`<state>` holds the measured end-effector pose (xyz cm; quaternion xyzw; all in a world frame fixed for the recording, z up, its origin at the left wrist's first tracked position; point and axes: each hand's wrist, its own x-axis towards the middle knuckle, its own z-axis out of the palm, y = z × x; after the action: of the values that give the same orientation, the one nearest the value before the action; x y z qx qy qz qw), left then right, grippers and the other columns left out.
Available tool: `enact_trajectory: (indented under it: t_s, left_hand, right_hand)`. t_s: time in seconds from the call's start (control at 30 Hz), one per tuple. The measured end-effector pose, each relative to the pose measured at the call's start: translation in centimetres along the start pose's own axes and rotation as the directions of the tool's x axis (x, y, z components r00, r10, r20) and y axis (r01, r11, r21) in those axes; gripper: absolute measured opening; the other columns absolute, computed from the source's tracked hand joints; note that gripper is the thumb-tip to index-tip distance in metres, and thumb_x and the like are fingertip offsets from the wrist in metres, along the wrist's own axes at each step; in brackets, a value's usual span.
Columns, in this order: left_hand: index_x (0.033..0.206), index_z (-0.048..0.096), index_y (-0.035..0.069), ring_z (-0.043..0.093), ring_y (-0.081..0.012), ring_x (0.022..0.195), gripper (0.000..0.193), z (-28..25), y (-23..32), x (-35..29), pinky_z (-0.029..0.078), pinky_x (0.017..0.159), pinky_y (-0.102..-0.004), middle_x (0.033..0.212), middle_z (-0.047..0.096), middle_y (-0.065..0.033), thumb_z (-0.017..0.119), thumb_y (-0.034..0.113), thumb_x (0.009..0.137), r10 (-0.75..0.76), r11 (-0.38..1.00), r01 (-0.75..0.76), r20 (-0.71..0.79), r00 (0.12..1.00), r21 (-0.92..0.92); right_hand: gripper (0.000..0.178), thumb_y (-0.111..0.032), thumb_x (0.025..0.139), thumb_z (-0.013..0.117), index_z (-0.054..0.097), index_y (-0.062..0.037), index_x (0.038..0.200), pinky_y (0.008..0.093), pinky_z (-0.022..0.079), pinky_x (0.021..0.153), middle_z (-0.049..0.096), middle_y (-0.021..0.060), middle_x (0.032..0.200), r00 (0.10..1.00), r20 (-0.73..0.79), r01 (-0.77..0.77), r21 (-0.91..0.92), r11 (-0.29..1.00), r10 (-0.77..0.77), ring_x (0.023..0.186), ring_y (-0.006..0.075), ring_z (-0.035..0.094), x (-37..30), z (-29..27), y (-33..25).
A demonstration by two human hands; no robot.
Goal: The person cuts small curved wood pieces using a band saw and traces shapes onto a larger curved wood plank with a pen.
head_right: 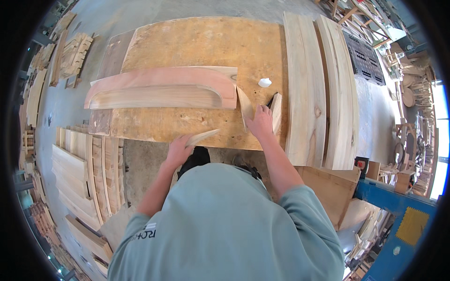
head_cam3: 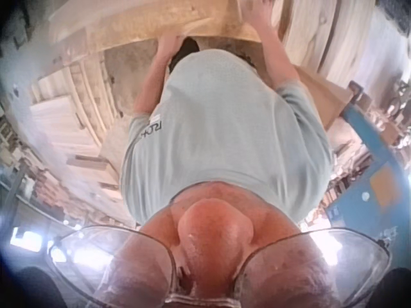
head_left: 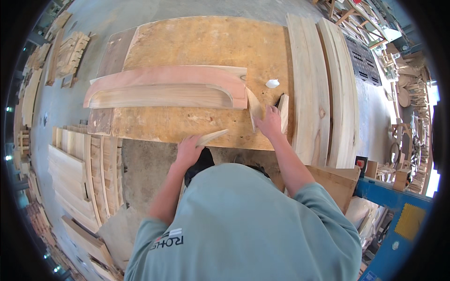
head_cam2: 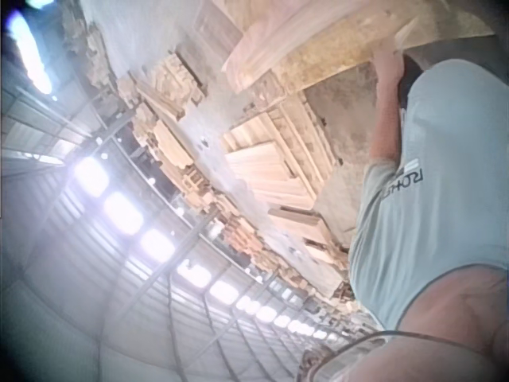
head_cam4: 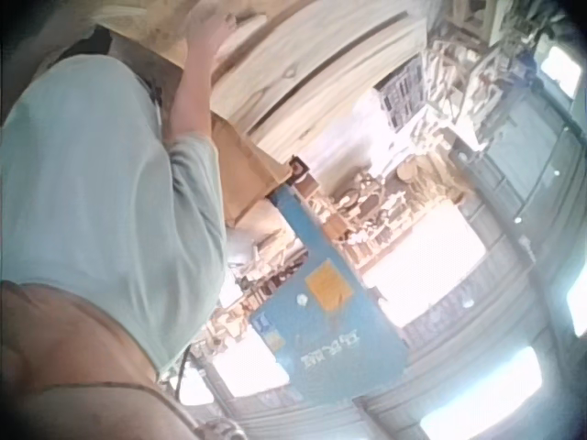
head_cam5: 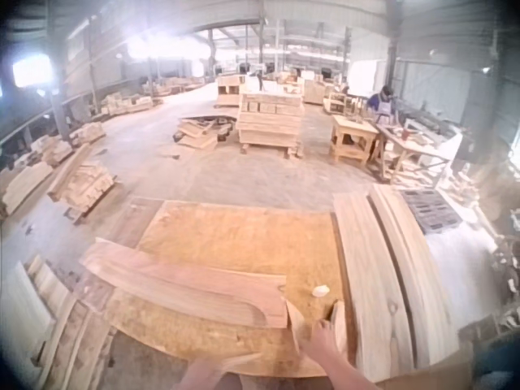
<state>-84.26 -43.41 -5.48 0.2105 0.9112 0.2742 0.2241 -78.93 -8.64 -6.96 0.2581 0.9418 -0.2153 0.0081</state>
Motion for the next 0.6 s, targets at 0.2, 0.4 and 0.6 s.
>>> enact_trajectory:
  t_s: [0.2,0.4,0.6]
  left_hand:
    - [0.134,0.06,0.014,0.053,-0.0323,0.127,0.046,-2.9,-0.2,9.9,0.036,0.109,-0.0503,0.132,0.062,-0.0099,0.067,0.018,0.089,0.183,0.956,-0.239,0.287,0.94,0.17]
    - [0.134,0.058,0.011,0.051,-0.0346,0.128,0.049,-7.4,-3.6,12.1,0.034,0.111,-0.0533,0.135,0.059,-0.0136,0.067,0.03,0.09,0.323,0.946,-0.323,0.129,0.938,-0.018]
    - [0.149,0.044,0.01,0.039,-0.0398,0.14,0.079,-20.1,-10.7,16.1,0.029,0.117,-0.0508,0.148,0.046,-0.0201,0.079,0.033,0.081,0.082,0.91,-0.016,-0.143,0.986,0.413]
  right_hand:
    - [0.057,-0.034,0.077,0.073,0.06,0.0054,0.116,0.0455,0.051,0.096,0.065,0.0273,0.115,0.965,0.128,-0.234,0.013,0.972,0.23,0.111,0.0413,0.062,3.4,1.1,-2.8]
    - [0.043,-0.03,0.077,0.071,0.063,0.0038,0.102,0.0469,0.051,0.084,0.067,0.0265,0.101,0.913,0.013,-0.401,0.209,0.892,0.407,0.096,0.0402,0.065,-0.4,1.2,-3.3]
    - [0.052,-0.028,0.071,0.072,0.062,0.0049,0.111,0.0428,0.052,0.081,0.066,0.0216,0.097,0.903,0.065,-0.424,0.285,0.86,0.424,0.091,0.0351,0.065,-6.6,1.9,-4.3]
